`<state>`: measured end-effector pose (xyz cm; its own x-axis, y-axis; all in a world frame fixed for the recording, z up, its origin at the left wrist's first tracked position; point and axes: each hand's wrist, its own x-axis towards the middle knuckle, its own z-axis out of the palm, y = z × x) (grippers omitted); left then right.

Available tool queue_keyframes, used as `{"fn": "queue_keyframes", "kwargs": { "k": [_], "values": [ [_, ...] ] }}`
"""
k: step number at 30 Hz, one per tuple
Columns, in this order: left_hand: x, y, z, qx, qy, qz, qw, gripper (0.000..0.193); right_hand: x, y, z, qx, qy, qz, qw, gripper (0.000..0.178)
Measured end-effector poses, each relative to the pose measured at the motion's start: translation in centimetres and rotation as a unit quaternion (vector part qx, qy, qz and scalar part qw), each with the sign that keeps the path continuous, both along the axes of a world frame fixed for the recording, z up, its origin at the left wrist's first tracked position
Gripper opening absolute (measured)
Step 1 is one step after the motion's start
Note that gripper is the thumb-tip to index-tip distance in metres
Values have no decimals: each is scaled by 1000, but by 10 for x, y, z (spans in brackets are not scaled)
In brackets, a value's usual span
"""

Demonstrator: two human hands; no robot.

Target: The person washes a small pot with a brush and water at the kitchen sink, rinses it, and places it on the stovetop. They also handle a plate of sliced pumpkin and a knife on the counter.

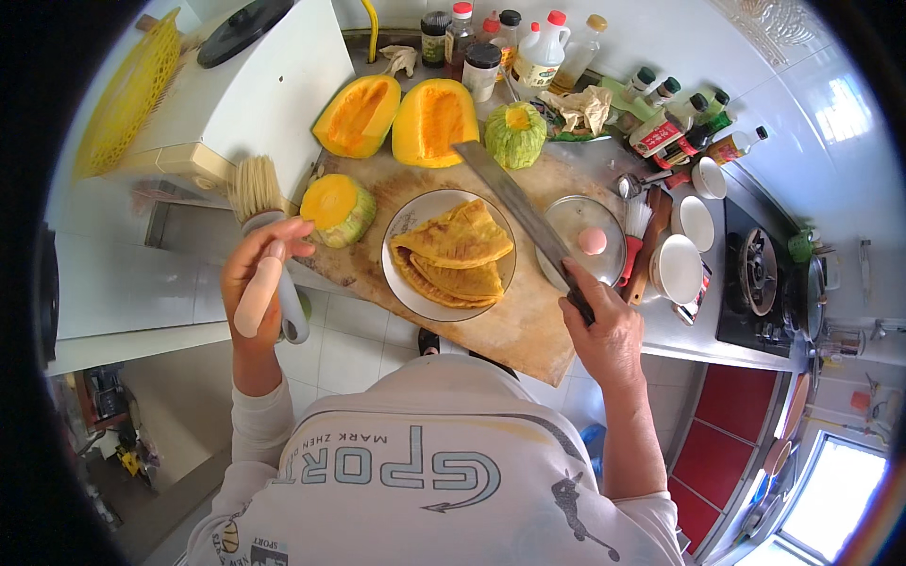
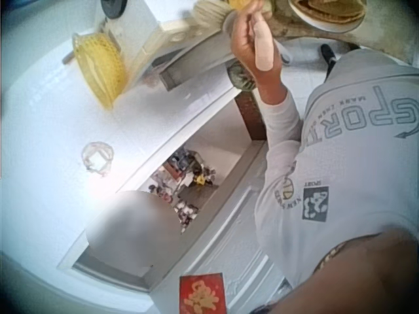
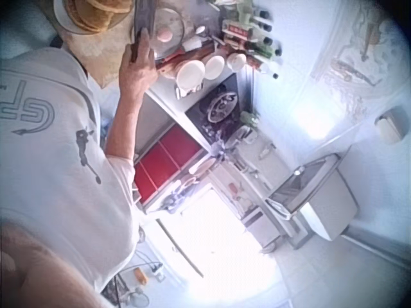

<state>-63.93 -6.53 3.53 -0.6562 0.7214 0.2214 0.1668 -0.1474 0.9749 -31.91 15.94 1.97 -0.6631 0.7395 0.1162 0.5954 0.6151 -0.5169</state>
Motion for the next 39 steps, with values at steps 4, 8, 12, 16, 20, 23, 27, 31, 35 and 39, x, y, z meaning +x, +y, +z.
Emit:
{"fn": "queue_keyframes", "kwargs": {
  "k": [4,8,12,16,20,23,27,31,35,39],
  "values": [
    [10,8,4,-13,1,-8,1000,29,10,10,-19,83,-100,17,991,53],
    [16,9,4,-32,-8,-6,999,31,16,19,-41,115,-114,28,986,52],
    [22,13,10,-68,2,-5,998,33,16,28,-50,130,-105,36,985,51],
    [28,17,9,-73,-1,2,997,33,10,45,-53,180,-69,44,980,50],
    [33,18,8,-80,0,6,997,33,-4,61,-51,207,-54,77,974,49],
    [39,15,6,-80,-14,19,996,34,-17,75,-61,219,-45,102,969,51],
    [45,16,12,-99,-13,30,995,35,-25,83,-73,212,-57,109,969,53],
    [47,8,8,-102,-21,47,993,36,-47,80,-79,205,-26,103,973,53],
    [52,4,11,-110,-12,57,992,35,-78,67,-68,157,-30,91,983,52],
    [53,-8,5,-107,-32,68,991,34,-68,70,-64,32,102,109,988,54]
  ]
}}
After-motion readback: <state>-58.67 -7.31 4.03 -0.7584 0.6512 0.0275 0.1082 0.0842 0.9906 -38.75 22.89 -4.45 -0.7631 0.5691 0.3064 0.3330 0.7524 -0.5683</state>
